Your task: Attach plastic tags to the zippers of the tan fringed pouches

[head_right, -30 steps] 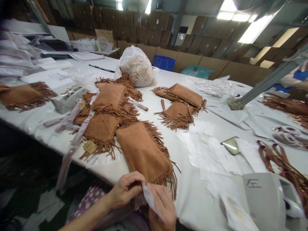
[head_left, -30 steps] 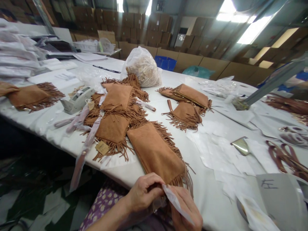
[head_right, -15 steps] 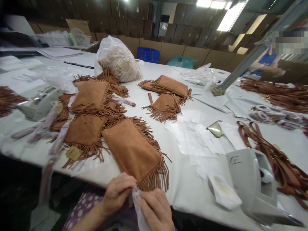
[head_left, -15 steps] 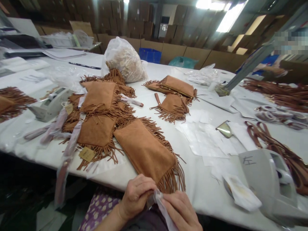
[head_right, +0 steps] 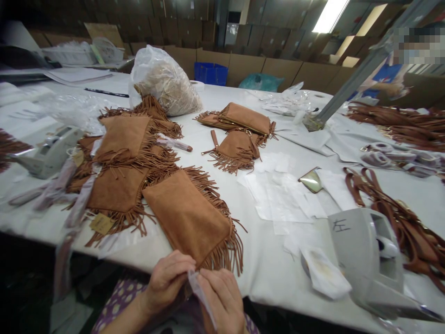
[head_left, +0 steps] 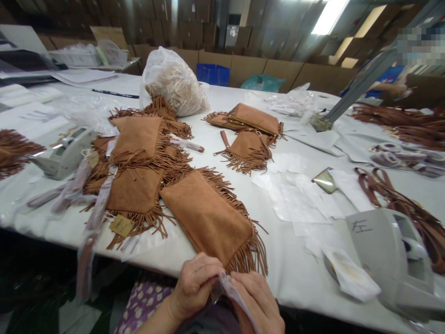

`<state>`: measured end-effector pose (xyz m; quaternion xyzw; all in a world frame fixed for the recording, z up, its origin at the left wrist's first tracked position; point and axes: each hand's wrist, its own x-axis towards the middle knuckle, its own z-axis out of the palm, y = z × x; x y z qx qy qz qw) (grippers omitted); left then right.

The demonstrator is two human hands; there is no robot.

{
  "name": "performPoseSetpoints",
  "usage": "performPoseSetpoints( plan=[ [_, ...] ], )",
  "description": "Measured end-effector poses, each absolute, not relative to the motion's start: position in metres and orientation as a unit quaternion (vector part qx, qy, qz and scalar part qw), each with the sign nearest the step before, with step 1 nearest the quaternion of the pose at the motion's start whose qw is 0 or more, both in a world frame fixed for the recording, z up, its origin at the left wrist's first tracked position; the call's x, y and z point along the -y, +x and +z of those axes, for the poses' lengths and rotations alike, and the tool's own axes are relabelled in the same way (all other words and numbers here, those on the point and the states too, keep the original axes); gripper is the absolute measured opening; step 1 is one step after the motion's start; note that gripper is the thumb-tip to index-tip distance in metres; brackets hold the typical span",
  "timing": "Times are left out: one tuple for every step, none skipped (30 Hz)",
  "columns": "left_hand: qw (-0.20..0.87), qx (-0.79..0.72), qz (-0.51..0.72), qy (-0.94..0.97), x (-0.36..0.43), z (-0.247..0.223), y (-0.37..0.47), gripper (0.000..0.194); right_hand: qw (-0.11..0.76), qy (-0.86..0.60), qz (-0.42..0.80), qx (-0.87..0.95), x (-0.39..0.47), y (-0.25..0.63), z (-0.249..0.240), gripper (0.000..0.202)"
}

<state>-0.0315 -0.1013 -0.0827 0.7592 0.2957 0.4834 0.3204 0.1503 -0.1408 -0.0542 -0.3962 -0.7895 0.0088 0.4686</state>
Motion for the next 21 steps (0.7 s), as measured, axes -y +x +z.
performPoseSetpoints(
  plan=[
    [0.337,-0.299,0.475,0.755,0.103,-0.081,-0.033,0.021,0.471,-0.4,0.019,0.786,0.14,0.149,-0.054,0.038],
    [0.364,-0.311,0.467,0.744,0.104,-0.079,-0.034,0.02,0.469,-0.399,0.031,0.787,0.139,0.149,-0.054,0.039],
    [0.401,-0.327,0.458,0.722,0.106,-0.075,-0.035,0.02,0.464,-0.395,0.042,0.792,0.139,0.149,-0.053,0.038],
    [0.444,-0.345,0.448,0.695,0.107,-0.071,-0.036,0.021,0.459,-0.388,0.051,0.798,0.139,0.15,-0.052,0.038],
    [0.486,-0.36,0.436,0.666,0.109,-0.066,-0.037,0.023,0.455,-0.38,0.056,0.803,0.139,0.151,-0.051,0.037],
    [0.517,-0.376,0.423,0.642,0.109,-0.06,-0.038,0.024,0.452,-0.375,0.06,0.808,0.139,0.152,-0.05,0.037],
    [0.538,-0.391,0.409,0.625,0.11,-0.054,-0.038,0.024,0.449,-0.374,0.06,0.809,0.139,0.153,-0.048,0.037],
    [0.549,-0.407,0.392,0.616,0.109,-0.047,-0.039,0.023,0.447,-0.375,0.058,0.81,0.139,0.153,-0.047,0.037],
    [0.555,-0.421,0.377,0.61,0.109,-0.04,-0.038,0.02,0.446,-0.377,0.056,0.81,0.139,0.152,-0.046,0.038],
    [0.563,-0.432,0.363,0.604,0.108,-0.033,-0.038,0.018,0.444,-0.377,0.052,0.812,0.139,0.151,-0.044,0.038],
    [0.573,-0.438,0.351,0.597,0.107,-0.026,-0.038,0.016,0.441,-0.376,0.048,0.813,0.138,0.15,-0.043,0.039],
    [0.586,-0.44,0.339,0.59,0.106,-0.021,-0.038,0.016,0.439,-0.375,0.043,0.815,0.137,0.149,-0.042,0.038],
    [0.597,-0.44,0.329,0.585,0.105,-0.017,-0.038,0.016,0.436,-0.373,0.039,0.818,0.137,0.148,-0.042,0.038],
    [0.6,-0.446,0.324,0.579,0.105,-0.014,-0.038,0.016,0.434,-0.368,0.034,0.822,0.136,0.148,-0.041,0.037],
    [0.599,-0.457,0.323,0.572,0.104,-0.014,-0.038,0.015,0.433,-0.362,0.029,0.825,0.135,0.148,-0.041,0.037],
    [0.595,-0.473,0.327,0.562,0.105,-0.014,-0.038,0.015,0.432,-0.354,0.025,0.829,0.134,0.148,-0.041,0.037],
    [0.59,-0.489,0.334,0.55,0.105,-0.017,-0.038,0.015,0.431,-0.344,0.023,0.834,0.133,0.147,-0.042,0.036],
    [0.587,-0.504,0.341,0.534,0.106,-0.02,-0.038,0.016,0.429,-0.335,0.024,0.838,0.132,0.147,-0.043,0.036],
    [0.586,-0.517,0.348,0.517,0.108,-0.024,-0.037,0.017,0.427,-0.33,0.029,0.841,0.132,0.146,-0.045,0.037],
    [0.587,-0.527,0.355,0.502,0.109,-0.028,-0.037,0.018,0.428,-0.331,0.037,0.84,0.132,0.144,-0.046,0.038],
    [0.588,-0.532,0.361,0.491,0.11,-0.032,-0.037,0.019,0.432,-0.341,0.047,0.834,0.132,0.141,-0.048,0.04]
  ],
)
